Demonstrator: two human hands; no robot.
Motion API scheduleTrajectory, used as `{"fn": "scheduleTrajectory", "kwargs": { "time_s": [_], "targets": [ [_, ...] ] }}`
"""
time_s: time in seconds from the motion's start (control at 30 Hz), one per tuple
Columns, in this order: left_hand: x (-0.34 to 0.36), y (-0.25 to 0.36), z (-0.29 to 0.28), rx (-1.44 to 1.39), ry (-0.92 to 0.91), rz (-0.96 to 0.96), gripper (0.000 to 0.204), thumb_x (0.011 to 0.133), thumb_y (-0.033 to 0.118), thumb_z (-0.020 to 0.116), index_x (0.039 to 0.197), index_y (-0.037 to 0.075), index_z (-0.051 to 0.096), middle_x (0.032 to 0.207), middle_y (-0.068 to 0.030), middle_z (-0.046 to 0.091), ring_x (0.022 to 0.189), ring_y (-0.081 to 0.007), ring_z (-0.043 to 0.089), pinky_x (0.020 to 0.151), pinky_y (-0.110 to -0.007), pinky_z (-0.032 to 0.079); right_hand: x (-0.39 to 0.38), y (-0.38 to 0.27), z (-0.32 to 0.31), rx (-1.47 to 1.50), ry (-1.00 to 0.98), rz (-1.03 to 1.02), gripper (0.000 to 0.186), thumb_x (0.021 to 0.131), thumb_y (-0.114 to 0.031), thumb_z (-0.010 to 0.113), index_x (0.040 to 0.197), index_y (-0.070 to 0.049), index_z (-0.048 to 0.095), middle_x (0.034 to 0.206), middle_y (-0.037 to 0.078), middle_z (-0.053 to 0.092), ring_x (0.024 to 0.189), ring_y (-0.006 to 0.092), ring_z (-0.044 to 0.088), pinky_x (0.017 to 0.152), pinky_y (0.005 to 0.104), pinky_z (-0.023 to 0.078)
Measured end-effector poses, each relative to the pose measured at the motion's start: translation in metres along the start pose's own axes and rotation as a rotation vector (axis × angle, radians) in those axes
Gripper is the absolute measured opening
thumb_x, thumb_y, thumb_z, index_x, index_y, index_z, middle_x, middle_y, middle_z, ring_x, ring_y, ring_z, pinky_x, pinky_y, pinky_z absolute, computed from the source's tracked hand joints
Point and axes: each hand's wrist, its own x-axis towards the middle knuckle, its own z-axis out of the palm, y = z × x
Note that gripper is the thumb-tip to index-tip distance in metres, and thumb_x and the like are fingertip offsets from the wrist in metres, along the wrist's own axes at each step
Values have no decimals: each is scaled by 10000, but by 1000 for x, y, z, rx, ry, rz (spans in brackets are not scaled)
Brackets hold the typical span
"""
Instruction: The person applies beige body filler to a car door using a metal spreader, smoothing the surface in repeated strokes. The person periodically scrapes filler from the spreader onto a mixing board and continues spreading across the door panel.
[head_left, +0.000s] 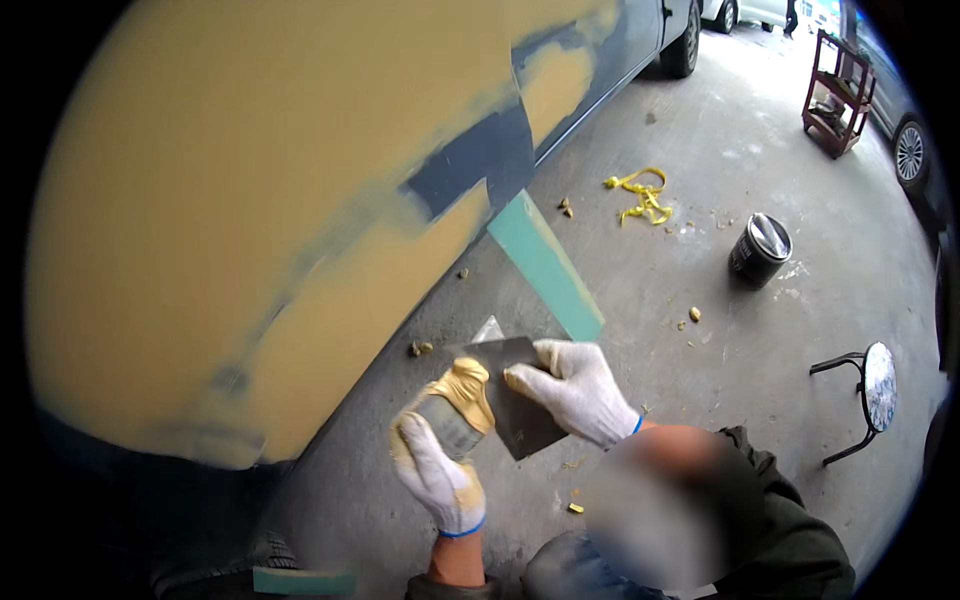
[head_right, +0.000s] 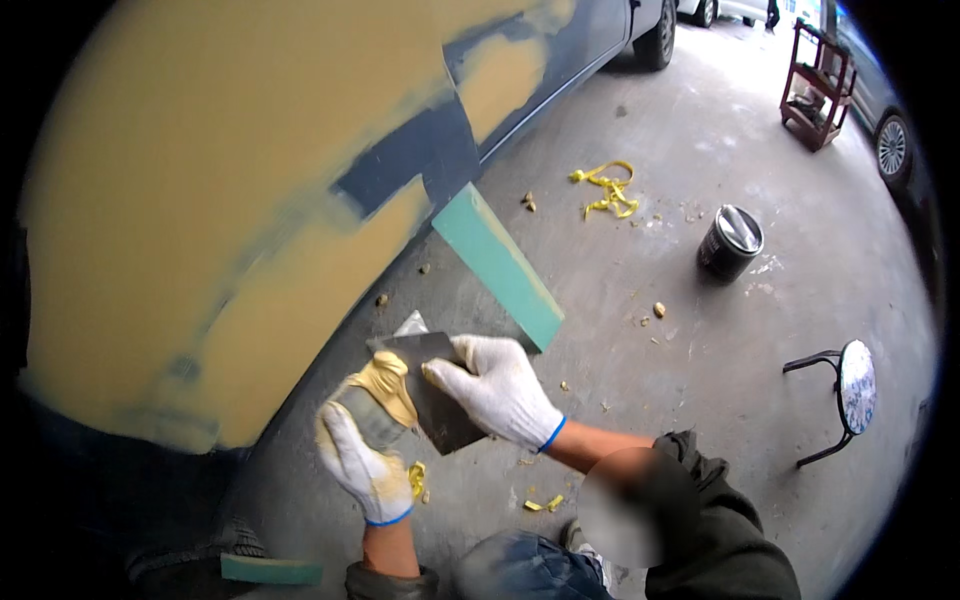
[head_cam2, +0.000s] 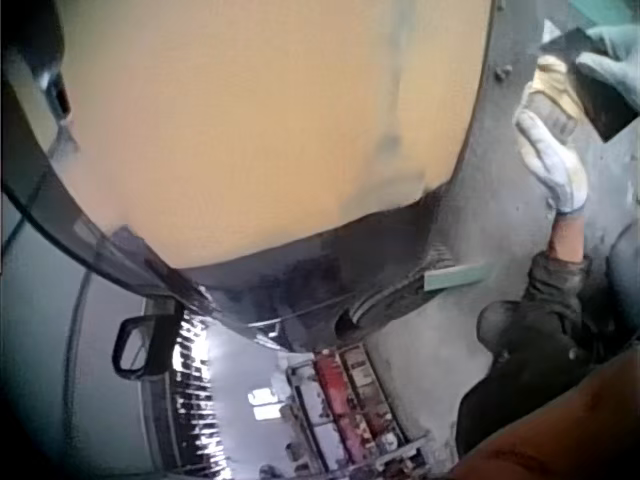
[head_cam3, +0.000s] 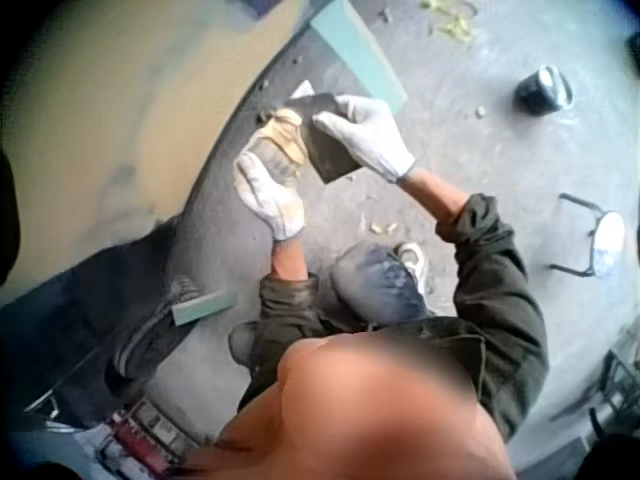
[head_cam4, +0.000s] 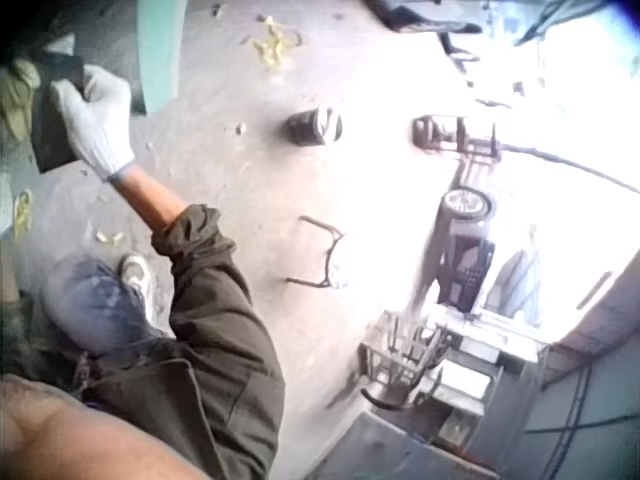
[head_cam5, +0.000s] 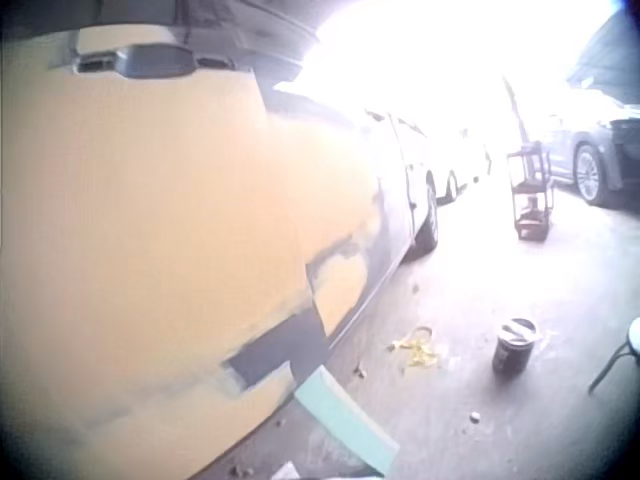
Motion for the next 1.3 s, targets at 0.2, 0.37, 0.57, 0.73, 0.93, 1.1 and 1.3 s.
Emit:
{"fn": "scheduleTrajectory", "kwargs": {
  "time_s": [0.2,0.37,0.57,0.73,0.93,1.1,1.3],
  "targets": [
    [-20,-23,0,137,-62,323,383,1061,262,424,1226,-50,575,960,-67,600,848,-120,548,766,-262,460,-23,-9,34,82,260,-73,182,916,-132,681,979,39,678,838,-20,655,736,36,560,651,232,498],
    [-31,45,17,-11,-399,74,344,1044,232,464,1148,-61,610,961,-104,670,855,-140,608,799,-284,499,-35,-53,29,434,583,-264,187,932,-126,645,1035,30,650,841,26,673,679,84,613,611,247,510],
    [-11,65,34,-40,-564,5,322,1037,247,492,1031,-48,622,927,-69,648,867,-134,586,797,-273,487,-64,-111,-50,-94,-70,-475,281,892,23,668,1171,6,683,1137,118,713,1067,160,660,925,288,530],
    [-1,94,68,78,-380,172,330,1026,261,498,917,-25,622,860,-52,631,798,-130,567,703,-270,466,-47,-143,-87,-552,-319,-413,336,916,-125,682,1251,-99,670,1195,87,700,1043,224,688,924,320,522],
    [7,125,114,58,-284,191,265,1006,189,535,964,-41,659,883,-87,691,831,-130,628,755,-274,498,-12,-167,-156,-496,-519,-477,338,925,-146,667,1261,-106,663,1189,126,692,1000,275,688,884,355,539],
    [10,154,144,-11,-143,209,301,1005,278,551,1088,-9,584,1022,-121,639,914,-191,632,804,-334,548,21,-203,-209,-655,-616,-675,263,886,-107,686,1146,-98,725,1156,100,697,994,249,677,852,338,545],
    [24,208,156,-166,-26,93,320,1013,343,545,1050,28,588,990,-80,622,900,-186,628,785,-342,548,19,-185,-266,-357,-213,-559,247,884,-43,689,1125,-76,726,1125,59,713,1028,157,662,920,319,538]
  ]
}}
